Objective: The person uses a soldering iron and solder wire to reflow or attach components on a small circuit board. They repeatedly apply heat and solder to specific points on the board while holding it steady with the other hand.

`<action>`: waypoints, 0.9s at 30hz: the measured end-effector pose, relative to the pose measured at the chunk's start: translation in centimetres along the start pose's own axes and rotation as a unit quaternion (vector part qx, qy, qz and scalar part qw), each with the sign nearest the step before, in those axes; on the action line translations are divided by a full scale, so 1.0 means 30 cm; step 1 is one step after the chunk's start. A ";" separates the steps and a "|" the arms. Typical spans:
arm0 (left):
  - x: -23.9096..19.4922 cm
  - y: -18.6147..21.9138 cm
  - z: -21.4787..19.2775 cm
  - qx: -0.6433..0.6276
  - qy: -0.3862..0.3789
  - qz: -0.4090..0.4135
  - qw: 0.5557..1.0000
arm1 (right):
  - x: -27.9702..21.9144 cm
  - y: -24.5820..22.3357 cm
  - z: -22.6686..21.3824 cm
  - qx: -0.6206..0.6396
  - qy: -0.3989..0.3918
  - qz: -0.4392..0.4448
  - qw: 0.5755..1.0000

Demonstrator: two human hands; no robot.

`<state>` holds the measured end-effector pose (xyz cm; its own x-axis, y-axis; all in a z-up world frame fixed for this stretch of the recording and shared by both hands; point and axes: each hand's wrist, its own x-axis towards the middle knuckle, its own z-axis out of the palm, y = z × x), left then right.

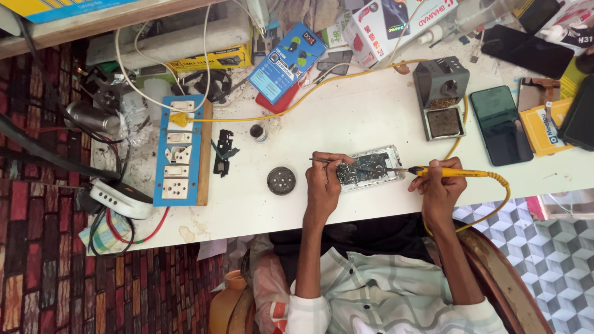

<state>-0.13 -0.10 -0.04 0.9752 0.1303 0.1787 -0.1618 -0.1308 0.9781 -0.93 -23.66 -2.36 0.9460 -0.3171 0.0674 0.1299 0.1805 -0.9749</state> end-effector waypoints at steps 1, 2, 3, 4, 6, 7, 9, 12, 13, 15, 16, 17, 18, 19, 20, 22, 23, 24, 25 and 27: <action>0.001 0.000 0.000 -0.002 0.001 0.019 1.000 | 0.000 0.001 0.001 0.002 0.000 -0.002 1.000; 0.001 0.001 -0.001 -0.003 0.002 0.039 0.999 | 0.000 0.001 0.002 0.004 -0.001 -0.004 1.000; 0.000 0.003 -0.001 -0.005 0.004 0.058 0.998 | 0.001 0.001 0.002 0.006 -0.002 -0.006 1.000; 0.000 0.004 0.000 -0.008 0.005 0.063 0.998 | 0.002 0.001 0.001 0.002 -0.001 -0.004 1.000; 0.002 0.006 0.000 -0.013 0.005 0.074 0.997 | 0.004 0.002 0.001 -0.005 0.002 -0.001 1.000; 0.003 0.007 0.001 -0.010 0.006 0.076 0.997 | 0.004 0.003 -0.001 -0.002 0.001 -0.002 1.000; 0.002 0.008 -0.003 -0.002 0.007 0.080 0.997 | 0.003 0.006 -0.001 0.005 -0.003 -0.004 1.000; 0.004 0.011 -0.002 -0.009 0.006 0.032 0.999 | 0.002 0.005 -0.003 -0.010 0.004 0.006 1.000; 0.005 0.013 -0.002 -0.013 0.007 0.035 0.999 | 0.003 0.005 -0.002 -0.006 0.003 0.004 1.000; 0.005 0.016 -0.002 -0.022 0.009 0.039 0.999 | 0.004 0.003 -0.001 0.003 0.000 0.002 1.000; 0.004 0.018 -0.002 -0.021 0.007 0.031 0.999 | 0.004 0.001 -0.001 0.004 -0.003 0.003 1.000; 0.005 0.018 -0.002 -0.020 0.004 0.023 1.000 | 0.004 -0.001 -0.001 0.005 -0.006 0.004 1.000; 0.005 0.019 -0.003 -0.019 0.001 0.015 1.000 | 0.003 -0.003 0.000 0.006 -0.008 0.005 1.000; 0.008 0.021 -0.002 -0.019 0.002 0.019 1.000 | 0.005 -0.005 0.002 0.001 -0.007 0.006 1.000; 0.011 0.021 -0.002 -0.019 0.003 0.023 1.000 | 0.007 -0.006 0.005 -0.004 -0.005 0.008 1.000; 0.003 0.021 -0.003 -0.017 0.005 0.017 1.000 | -0.002 -0.007 0.004 -0.010 -0.002 0.013 1.000; 0.005 0.021 -0.003 -0.016 0.005 0.011 1.000 | -0.002 -0.008 0.005 -0.011 0.000 0.014 1.000; 0.006 0.022 -0.002 -0.015 0.004 0.005 1.000 | -0.001 -0.009 0.007 -0.011 0.001 0.015 1.000; 0.006 0.022 -0.002 -0.016 0.005 0.009 1.000 | -0.001 -0.009 0.008 -0.009 0.002 0.015 1.000; 0.007 0.023 -0.001 -0.019 0.007 0.017 1.000 | 0.000 -0.010 0.010 -0.005 0.003 0.015 1.000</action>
<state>-0.05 -0.12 0.68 0.9666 0.1409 0.2140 -0.2014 -0.0983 0.9746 -0.89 -23.44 -2.01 0.9476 -0.3173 0.0360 0.0978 0.1808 -0.9786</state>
